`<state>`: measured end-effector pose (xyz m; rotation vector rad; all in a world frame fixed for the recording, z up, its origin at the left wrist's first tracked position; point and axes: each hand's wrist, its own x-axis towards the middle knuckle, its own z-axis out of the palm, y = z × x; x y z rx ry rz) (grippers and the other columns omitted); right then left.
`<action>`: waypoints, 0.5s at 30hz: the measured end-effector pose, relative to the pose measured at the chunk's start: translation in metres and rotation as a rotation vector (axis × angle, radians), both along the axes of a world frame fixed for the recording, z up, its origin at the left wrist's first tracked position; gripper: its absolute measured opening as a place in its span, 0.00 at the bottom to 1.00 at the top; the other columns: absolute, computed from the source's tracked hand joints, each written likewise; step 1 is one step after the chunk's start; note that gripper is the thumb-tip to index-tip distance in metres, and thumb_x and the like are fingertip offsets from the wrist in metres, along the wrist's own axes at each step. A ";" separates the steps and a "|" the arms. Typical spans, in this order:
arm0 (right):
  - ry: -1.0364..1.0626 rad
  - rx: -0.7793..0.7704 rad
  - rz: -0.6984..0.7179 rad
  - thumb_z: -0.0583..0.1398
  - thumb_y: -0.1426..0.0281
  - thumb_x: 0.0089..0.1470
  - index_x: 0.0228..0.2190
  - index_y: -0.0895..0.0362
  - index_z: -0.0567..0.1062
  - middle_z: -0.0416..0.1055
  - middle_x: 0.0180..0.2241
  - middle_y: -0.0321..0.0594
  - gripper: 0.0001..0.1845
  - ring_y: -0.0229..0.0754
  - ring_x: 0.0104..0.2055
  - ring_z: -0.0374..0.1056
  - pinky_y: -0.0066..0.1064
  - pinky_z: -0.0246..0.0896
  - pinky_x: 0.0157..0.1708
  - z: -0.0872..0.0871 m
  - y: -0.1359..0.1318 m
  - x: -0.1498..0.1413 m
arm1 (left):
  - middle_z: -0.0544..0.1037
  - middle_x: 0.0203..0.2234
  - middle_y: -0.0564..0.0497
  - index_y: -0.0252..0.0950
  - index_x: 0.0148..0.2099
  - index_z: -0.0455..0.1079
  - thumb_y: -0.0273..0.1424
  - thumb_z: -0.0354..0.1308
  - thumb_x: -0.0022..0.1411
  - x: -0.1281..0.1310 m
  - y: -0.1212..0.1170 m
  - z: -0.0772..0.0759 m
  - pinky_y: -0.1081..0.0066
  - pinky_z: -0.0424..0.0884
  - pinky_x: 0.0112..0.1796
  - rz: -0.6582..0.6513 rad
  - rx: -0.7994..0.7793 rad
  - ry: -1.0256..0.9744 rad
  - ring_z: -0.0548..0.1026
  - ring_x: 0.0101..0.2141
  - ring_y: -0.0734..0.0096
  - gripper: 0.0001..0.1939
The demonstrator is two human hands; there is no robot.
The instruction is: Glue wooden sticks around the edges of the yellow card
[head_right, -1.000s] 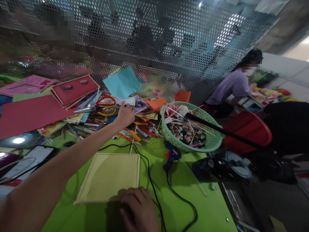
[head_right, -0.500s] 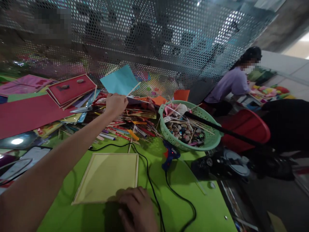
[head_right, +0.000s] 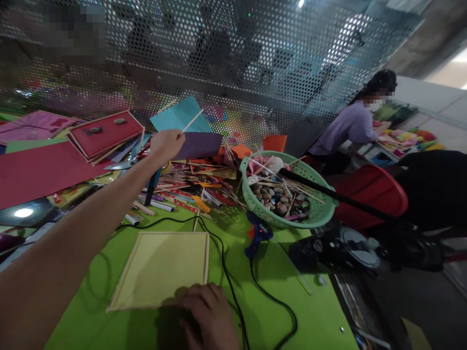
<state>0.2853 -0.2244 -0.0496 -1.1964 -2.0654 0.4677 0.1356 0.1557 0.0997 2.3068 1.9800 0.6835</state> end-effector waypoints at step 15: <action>-0.066 0.108 0.000 0.58 0.68 0.65 0.45 0.51 0.72 0.80 0.38 0.41 0.07 0.44 0.38 0.76 0.32 0.73 0.37 -0.012 0.000 0.005 | 0.83 0.49 0.36 0.30 0.47 0.81 0.30 0.48 0.71 -0.016 0.007 0.066 0.64 0.67 0.48 -0.007 0.038 -0.148 0.78 0.51 0.54 0.19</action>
